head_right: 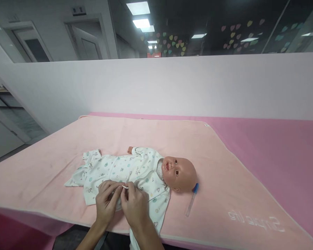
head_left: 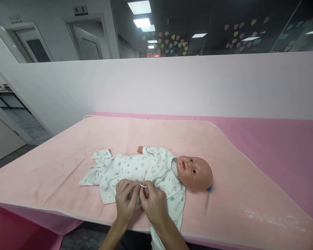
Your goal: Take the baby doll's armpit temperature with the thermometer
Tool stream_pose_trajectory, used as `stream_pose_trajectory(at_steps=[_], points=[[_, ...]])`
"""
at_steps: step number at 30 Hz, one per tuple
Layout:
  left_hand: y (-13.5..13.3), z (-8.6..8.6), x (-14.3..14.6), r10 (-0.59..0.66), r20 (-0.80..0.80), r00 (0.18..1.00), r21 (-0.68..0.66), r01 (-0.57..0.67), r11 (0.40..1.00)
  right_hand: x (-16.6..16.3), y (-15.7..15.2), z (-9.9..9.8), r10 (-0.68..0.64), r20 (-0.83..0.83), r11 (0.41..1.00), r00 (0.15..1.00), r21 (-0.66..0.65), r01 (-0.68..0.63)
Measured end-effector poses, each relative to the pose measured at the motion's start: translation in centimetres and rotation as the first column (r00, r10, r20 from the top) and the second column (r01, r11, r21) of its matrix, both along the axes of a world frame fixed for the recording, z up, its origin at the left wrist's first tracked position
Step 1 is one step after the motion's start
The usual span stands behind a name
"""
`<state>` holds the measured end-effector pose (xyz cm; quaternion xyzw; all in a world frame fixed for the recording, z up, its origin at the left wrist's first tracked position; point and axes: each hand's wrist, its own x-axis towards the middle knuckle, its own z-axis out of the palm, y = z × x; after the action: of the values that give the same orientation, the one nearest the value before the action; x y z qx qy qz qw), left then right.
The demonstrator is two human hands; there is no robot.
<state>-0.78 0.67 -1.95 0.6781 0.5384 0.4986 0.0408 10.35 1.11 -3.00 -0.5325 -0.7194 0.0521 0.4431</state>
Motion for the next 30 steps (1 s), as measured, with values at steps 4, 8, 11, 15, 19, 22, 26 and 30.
stream_pose_trajectory(at_steps=[4, 8, 11, 15, 19, 22, 26, 30], points=[[0.0, -0.5, -0.2, 0.13, 0.118, 0.984, -0.045, -0.125, 0.991, 0.2, -0.3, 0.8, -0.048, -0.079, 0.999, 0.996, 0.004, 0.048], [0.3, -0.3, -0.5, 0.23, 0.162, 0.96, -0.034, -0.227, 0.973, 2.1, -2.2, 1.9, -0.004, -0.062, 0.983, 0.998, 0.181, 0.015], [1.4, 1.3, -0.4, 0.146, 0.146, 0.978, 0.0, -0.148, 0.989, 5.3, -3.9, 1.8, -0.132, -0.03, 0.962, 0.991, 0.238, 0.135], [4.2, 3.8, 0.7, -0.141, -0.006, 0.99, -0.095, 0.14, 0.986, 11.0, -5.4, -0.8, -0.465, 0.114, 0.882, 0.878, 0.152, 0.447], [6.3, 4.4, 2.2, -0.415, -0.01, 0.91, -0.306, 0.393, 0.867, 15.1, -6.4, -4.5, -0.5, 0.381, 0.847, 0.778, 0.029, 0.53], [6.7, 4.4, 2.5, -0.499, -0.077, 0.863, -0.382, 0.437, 0.814, 16.1, -6.8, -5.9, -0.48, 0.421, 0.843, 0.77, -0.024, 0.538], [6.0, 5.0, 2.3, -0.547, -0.175, 0.819, -0.388, 0.453, 0.802, 15.4, -6.6, -5.1, -0.493, 0.39, 0.828, 0.777, -0.063, 0.557], [5.8, 6.2, 2.5, -0.563, -0.295, 0.772, -0.381, 0.445, 0.81, 15.2, -6.5, -4.3, -0.501, 0.376, 0.818, 0.78, -0.089, 0.569]])
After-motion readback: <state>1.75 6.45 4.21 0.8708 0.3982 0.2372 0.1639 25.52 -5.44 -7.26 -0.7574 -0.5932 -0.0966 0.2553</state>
